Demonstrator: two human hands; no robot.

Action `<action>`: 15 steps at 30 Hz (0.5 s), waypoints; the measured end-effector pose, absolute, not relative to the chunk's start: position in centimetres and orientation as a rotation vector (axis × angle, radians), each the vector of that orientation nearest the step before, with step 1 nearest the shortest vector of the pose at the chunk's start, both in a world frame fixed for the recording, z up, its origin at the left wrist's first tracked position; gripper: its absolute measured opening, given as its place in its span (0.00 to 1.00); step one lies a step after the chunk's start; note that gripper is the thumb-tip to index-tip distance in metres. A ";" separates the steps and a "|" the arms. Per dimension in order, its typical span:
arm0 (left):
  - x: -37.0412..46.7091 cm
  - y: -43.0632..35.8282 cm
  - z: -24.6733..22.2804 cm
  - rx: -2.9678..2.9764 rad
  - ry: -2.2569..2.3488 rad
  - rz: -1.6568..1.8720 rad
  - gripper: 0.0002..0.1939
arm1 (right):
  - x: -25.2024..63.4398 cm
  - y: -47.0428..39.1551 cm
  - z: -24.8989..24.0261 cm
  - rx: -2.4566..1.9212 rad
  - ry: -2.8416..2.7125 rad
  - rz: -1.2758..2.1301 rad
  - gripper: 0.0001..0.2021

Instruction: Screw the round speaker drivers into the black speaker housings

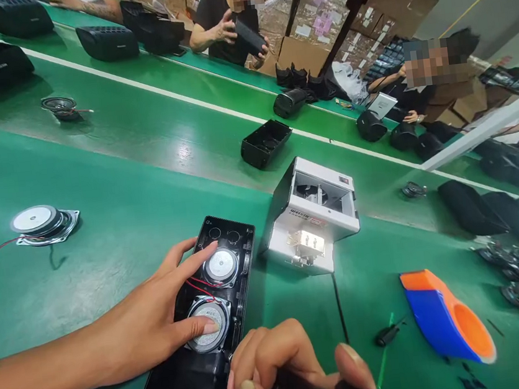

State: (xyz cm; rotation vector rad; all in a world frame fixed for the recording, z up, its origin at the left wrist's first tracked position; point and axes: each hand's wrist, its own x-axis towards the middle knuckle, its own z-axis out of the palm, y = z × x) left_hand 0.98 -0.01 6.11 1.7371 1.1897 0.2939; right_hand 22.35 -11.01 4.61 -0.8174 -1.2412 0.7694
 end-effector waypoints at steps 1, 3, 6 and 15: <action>1.0 0.0 6.1 1.738 1.191 0.291 0.57 | 22.3 -11.2 4.3 -0.814 -1.230 0.772 0.10; 1.0 0.1 6.2 1.746 1.188 0.288 0.57 | 22.2 -11.3 3.7 -0.813 -1.209 0.785 0.10; 1.1 0.1 6.2 1.754 1.178 0.301 0.57 | 21.8 -11.4 3.2 -0.828 -1.168 0.755 0.09; 1.2 -0.1 6.0 1.787 1.165 0.347 0.57 | 20.8 -11.5 3.7 -0.850 -1.153 0.737 0.13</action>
